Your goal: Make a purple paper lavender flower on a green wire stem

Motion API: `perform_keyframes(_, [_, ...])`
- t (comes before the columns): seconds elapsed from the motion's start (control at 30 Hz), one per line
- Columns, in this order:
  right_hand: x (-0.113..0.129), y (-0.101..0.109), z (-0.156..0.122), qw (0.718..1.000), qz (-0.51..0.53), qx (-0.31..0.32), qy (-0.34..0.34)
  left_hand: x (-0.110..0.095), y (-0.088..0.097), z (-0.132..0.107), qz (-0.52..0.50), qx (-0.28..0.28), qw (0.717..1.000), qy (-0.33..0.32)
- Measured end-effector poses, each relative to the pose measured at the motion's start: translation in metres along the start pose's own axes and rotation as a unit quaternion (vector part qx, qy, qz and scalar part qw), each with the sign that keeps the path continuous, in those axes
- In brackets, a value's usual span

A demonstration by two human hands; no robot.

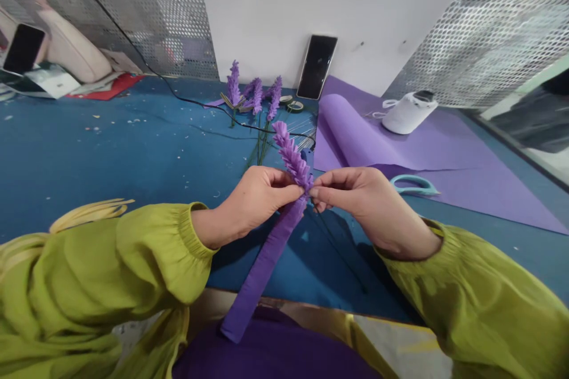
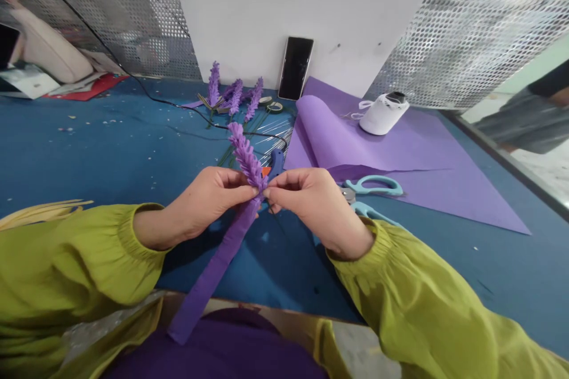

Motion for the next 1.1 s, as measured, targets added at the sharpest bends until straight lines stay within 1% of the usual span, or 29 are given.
perform_keyframes(0.1, [-0.001, -0.003, -0.001, 1.0, -0.012, -0.022, 0.01, -0.001, -0.001, 0.0, -0.007, -0.004, 1.0, 0.008])
perform_keyframes(0.17, [-0.001, -0.005, -0.001, 0.999, -0.001, -0.032, 0.012, -0.002, -0.001, 0.0, -0.038, 0.0, 0.999, 0.024])
perform_keyframes(0.27, [-0.002, -0.005, -0.001, 0.999, 0.017, -0.033, 0.015, -0.006, -0.003, 0.0, -0.086, 0.031, 0.994, 0.061])
perform_keyframes(0.33, [-0.001, -0.005, -0.001, 0.999, 0.019, -0.036, 0.02, -0.007, -0.003, -0.001, -0.094, 0.047, 0.992, 0.077])
perform_keyframes(0.43, [0.0, -0.006, -0.002, 0.999, 0.017, -0.048, 0.018, -0.007, -0.004, -0.001, -0.079, 0.03, 0.993, 0.083])
perform_keyframes(0.53, [0.002, -0.008, -0.003, 0.997, -0.02, -0.064, 0.033, -0.005, -0.004, -0.001, -0.046, 0.015, 0.996, 0.075])
perform_keyframes(0.6, [0.003, -0.009, -0.005, 0.992, -0.078, -0.08, 0.063, -0.005, -0.004, -0.001, -0.043, 0.018, 0.996, 0.07])
perform_keyframes(0.67, [0.004, -0.01, -0.007, 0.978, -0.151, -0.102, 0.1, -0.005, -0.004, -0.002, -0.058, 0.026, 0.995, 0.071])
perform_keyframes(0.73, [0.005, -0.011, -0.009, 0.956, -0.225, -0.122, 0.142, -0.006, -0.004, -0.001, -0.063, 0.03, 0.995, 0.068])
perform_keyframes(0.9, [0.004, -0.018, -0.015, 0.882, -0.368, -0.145, 0.254, -0.004, -0.003, 0.001, -0.006, -0.01, 0.999, 0.041])
perform_keyframes(0.97, [0.004, -0.02, -0.017, 0.854, -0.408, -0.149, 0.285, -0.004, -0.002, 0.002, 0.002, -0.006, 0.999, 0.04])
perform_keyframes(1.0, [0.004, -0.02, -0.017, 0.846, -0.419, -0.147, 0.295, -0.003, -0.002, 0.002, 0.006, -0.001, 0.999, 0.041])
perform_keyframes(1.03, [0.005, -0.019, -0.018, 0.845, -0.42, -0.142, 0.3, -0.003, -0.001, 0.002, 0.011, 0.004, 0.999, 0.042])
perform_keyframes(1.07, [0.006, -0.018, -0.017, 0.853, -0.408, -0.132, 0.298, -0.003, 0.0, 0.002, 0.018, 0.009, 0.999, 0.043])
perform_keyframes(1.1, [0.007, -0.015, -0.017, 0.87, -0.382, -0.118, 0.287, -0.003, 0.0, 0.002, 0.023, 0.014, 0.999, 0.044])
Point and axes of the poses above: each hand's wrist, its own z-axis towards the middle knuckle, its own y-axis out of the back of the hand, x = y × z, the point moved 1 cm from there along z, towards the middle knuckle, and after that the axes turned 2 degrees about -z, right-handed, at the moved point
